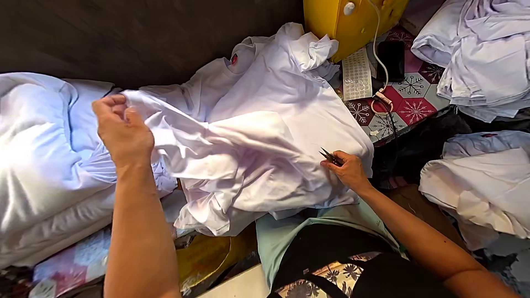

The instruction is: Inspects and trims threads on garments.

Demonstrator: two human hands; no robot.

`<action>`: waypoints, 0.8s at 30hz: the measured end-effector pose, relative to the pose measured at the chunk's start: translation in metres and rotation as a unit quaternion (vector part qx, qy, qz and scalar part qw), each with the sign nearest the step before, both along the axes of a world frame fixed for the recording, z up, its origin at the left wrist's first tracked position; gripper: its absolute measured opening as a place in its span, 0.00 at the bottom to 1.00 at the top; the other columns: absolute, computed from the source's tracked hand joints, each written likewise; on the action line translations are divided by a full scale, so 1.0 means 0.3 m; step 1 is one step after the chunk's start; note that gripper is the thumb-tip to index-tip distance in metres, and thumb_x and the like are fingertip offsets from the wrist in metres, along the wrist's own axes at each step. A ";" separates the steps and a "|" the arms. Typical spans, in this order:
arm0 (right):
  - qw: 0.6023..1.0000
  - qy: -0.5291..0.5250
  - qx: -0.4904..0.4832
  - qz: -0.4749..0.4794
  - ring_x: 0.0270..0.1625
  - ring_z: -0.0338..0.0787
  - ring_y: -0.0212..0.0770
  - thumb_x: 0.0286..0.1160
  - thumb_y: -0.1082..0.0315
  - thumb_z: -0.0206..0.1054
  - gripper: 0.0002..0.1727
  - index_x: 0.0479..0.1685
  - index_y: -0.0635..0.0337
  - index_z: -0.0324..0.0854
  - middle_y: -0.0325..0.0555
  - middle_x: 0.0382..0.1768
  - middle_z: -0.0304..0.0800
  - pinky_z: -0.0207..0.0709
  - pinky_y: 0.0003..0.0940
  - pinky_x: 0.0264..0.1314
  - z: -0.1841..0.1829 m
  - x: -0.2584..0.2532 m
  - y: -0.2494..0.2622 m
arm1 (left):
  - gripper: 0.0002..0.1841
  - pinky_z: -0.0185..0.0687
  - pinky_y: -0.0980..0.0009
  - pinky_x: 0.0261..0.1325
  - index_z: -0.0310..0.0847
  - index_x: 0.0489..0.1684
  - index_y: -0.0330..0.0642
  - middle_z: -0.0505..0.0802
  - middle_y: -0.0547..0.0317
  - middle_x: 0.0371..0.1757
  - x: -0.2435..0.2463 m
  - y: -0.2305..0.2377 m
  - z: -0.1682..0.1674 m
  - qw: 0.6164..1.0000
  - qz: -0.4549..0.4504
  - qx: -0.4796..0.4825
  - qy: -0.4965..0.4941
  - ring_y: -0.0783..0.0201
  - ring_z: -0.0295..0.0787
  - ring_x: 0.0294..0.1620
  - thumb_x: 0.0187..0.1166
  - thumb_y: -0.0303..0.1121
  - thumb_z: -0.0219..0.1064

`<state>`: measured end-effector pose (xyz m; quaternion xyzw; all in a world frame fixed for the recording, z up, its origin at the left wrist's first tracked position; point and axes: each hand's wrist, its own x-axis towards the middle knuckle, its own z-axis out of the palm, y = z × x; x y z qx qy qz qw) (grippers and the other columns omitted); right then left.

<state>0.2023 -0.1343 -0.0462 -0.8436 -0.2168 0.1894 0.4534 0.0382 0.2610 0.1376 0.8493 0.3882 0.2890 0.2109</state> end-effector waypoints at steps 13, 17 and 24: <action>0.982 -0.107 -0.066 0.143 0.41 0.93 0.60 0.68 0.55 0.78 0.22 0.44 0.69 0.89 0.60 0.39 0.93 0.84 0.64 0.44 -0.041 -0.115 -0.063 | 0.28 0.85 0.46 0.49 0.87 0.39 0.33 0.92 0.47 0.33 0.199 -0.672 -0.537 0.945 -0.122 -0.232 0.195 0.49 0.92 0.39 0.89 0.53 0.55; 0.975 -0.118 -0.114 0.148 0.40 0.94 0.63 0.65 0.68 0.79 0.12 0.44 0.66 0.92 0.59 0.37 0.95 0.81 0.71 0.41 -0.007 -0.100 -0.149 | 0.20 0.91 0.59 0.39 0.91 0.40 0.29 0.97 0.49 0.34 0.144 -0.579 -0.440 0.982 -0.127 -0.136 -0.020 0.59 0.95 0.30 0.88 0.30 0.51; 0.945 -0.258 0.165 0.119 0.27 0.81 0.32 0.60 0.64 0.71 0.12 0.25 0.67 0.84 0.48 0.24 0.84 0.74 0.22 0.30 0.149 -0.128 -0.006 | 0.39 0.87 0.64 0.37 0.87 0.41 0.30 0.94 0.52 0.29 0.117 -0.523 -0.291 0.848 -0.192 -0.459 0.184 0.64 0.91 0.26 0.93 0.60 0.40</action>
